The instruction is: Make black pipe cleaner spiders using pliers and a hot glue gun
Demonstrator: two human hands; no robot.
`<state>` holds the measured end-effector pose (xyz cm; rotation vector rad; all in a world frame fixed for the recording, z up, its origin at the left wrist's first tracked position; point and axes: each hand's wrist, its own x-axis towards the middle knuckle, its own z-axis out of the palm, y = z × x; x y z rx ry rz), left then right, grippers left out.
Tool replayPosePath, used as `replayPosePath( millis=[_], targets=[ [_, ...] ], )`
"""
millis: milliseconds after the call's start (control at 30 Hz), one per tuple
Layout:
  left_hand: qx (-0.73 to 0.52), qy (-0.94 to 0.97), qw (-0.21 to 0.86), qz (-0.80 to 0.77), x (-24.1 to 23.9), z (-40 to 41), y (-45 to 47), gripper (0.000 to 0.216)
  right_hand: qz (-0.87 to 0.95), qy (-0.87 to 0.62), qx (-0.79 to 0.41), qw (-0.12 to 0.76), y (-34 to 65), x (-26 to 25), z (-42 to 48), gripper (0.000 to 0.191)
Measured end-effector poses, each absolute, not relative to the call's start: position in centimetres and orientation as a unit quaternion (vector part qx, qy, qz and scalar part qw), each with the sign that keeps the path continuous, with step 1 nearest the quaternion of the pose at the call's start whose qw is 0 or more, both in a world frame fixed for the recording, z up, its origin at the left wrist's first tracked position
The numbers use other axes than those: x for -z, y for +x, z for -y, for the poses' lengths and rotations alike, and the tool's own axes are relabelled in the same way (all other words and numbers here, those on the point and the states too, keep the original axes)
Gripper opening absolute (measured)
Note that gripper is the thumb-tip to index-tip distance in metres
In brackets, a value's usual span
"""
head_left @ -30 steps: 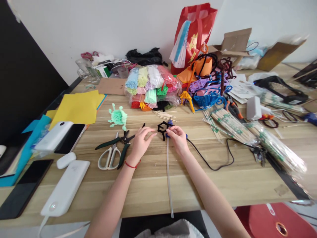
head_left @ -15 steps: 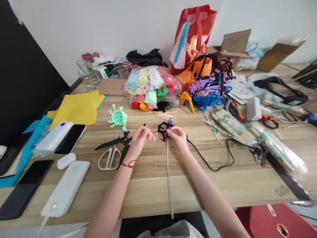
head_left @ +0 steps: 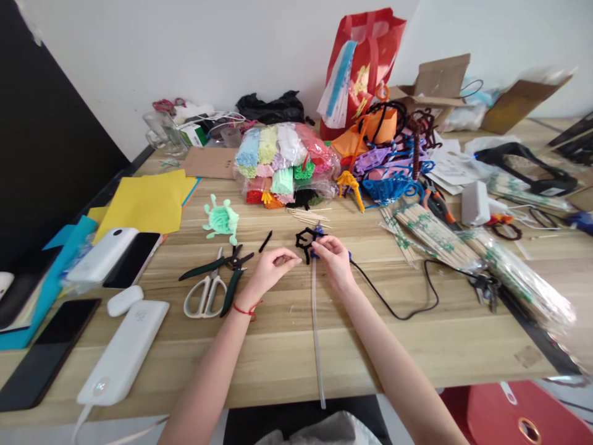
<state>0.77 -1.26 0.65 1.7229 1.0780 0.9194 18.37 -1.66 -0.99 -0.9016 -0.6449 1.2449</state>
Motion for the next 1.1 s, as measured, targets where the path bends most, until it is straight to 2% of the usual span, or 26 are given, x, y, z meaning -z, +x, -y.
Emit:
replayPosePath(
  millis=[233,433,700,900,1000,1100],
  targets=[
    [-0.557,0.448,0.629,-0.305,-1.5,0.4,0.2,0.025,0.284,-0.401,-0.557,0.670,18.5,1.2,1.5,0.026],
    [-0.616,0.248,0.712,-0.228,-1.6,-0.7,-1.3,0.032,0.280,-0.403,-0.557,0.670,18.5,1.2,1.5,0.028],
    [-0.689,0.190,0.660,-0.232,-1.8,-1.2,-2.4,0.032,0.284,-0.400,-0.559,0.669,18.5,1.2,1.5,0.027],
    [-0.588,0.340,0.672,-0.295,-2.2,-0.2,-1.3,0.035,0.281,-0.400,-0.561,0.668,18.5,1.3,1.5,0.026],
    [-0.521,0.459,0.594,-0.407,-1.6,0.3,-0.5,0.031,0.284,-0.400,-0.560,0.668,18.5,1.3,1.5,0.026],
    [-0.450,0.601,0.473,-0.461,-0.8,0.7,0.4,0.022,0.288,-0.400,-0.557,0.669,18.4,1.2,1.5,0.026]
  ],
)
